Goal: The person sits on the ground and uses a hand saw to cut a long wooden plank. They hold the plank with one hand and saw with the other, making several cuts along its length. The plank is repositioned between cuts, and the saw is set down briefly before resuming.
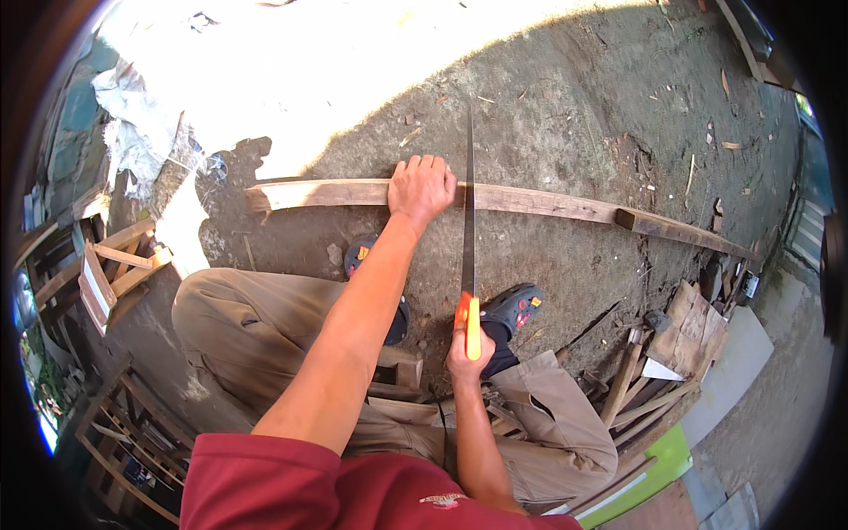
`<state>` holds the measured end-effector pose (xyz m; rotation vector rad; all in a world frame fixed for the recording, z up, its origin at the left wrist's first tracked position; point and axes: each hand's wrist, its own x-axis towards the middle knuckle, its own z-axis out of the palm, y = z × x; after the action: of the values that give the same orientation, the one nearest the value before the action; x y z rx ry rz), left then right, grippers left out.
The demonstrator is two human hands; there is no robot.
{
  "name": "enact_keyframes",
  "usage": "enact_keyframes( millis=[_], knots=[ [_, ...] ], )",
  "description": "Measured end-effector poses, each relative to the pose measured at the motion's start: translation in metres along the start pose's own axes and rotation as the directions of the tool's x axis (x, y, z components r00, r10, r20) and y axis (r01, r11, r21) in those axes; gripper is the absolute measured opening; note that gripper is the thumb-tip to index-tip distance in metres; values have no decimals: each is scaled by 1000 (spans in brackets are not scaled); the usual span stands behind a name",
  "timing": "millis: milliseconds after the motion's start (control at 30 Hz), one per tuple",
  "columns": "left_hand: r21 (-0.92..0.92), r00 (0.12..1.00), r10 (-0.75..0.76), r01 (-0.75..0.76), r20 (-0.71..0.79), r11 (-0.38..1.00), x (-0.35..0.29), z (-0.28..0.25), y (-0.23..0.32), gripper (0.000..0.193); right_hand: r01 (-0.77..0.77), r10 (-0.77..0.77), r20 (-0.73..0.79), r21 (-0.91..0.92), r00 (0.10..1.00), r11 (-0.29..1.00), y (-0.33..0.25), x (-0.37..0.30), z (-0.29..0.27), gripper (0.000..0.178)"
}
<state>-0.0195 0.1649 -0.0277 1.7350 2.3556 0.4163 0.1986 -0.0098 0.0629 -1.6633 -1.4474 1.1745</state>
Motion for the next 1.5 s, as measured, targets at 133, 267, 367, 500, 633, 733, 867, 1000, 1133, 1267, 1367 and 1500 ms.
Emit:
enact_keyframes(
  millis=[133, 267, 367, 500, 633, 733, 867, 1000, 1133, 1267, 1367, 1500],
  knots=[
    [-17, 1000, 21, -21, -16, 1000, 2, 2, 9, 17, -50, 50, -30, -6, 998, 999, -23, 84, 38, 23],
    [-11, 1000, -16, 16, -10, 1000, -1, 0, 2, 17, 35, -36, -13, -53, 999, 998, 5, 16, 15, 9],
    [-15, 1000, -10, 10, -29, 1000, 7, 1, -1, 18, 123, -122, -31, 31, 992, 992, 31, -13, -1, 6],
    [-21, 1000, 1, -1, -9, 1000, 7, -1, 6, 19, -32, 31, -58, -19, 998, 999, -13, 72, 37, 26],
    [5, 996, -33, 32, 84, 999, 0, -4, 6, 22, -14, 13, -23, -55, 1000, 998, -10, 53, 32, 23],
    [8, 994, -52, 52, 92, 999, -1, -1, -2, 23, 33, -30, 46, -63, 998, 997, 2, -17, -7, 10],
    [-3, 997, -25, 25, 72, 1000, 5, -1, 3, 22, 36, -36, -17, -19, 999, 999, 8, -7, 3, 8],
    [8, 999, 29, -29, -41, 1000, 2, 1, 7, 19, -47, 47, -16, -42, 999, 998, -32, 78, 37, 24],
    [25, 998, -28, 26, 60, 999, -1, 0, -2, 22, 5, -3, 39, -62, 999, 998, 8, -2, 3, 13],
    [3, 1000, 8, -8, -24, 1000, -2, 0, -3, 15, -22, 22, -4, -14, 1000, 1000, -8, -8, 3, 5],
    [2, 996, 19, -19, 87, 1000, 3, -5, 9, 20, -81, 81, 20, 39, 997, 996, -19, 72, 34, 9],
    [0, 997, -9, 9, 72, 1000, -1, 0, 3, 19, -63, 66, 48, -58, 997, 996, -22, 49, 19, 9]
  ],
)
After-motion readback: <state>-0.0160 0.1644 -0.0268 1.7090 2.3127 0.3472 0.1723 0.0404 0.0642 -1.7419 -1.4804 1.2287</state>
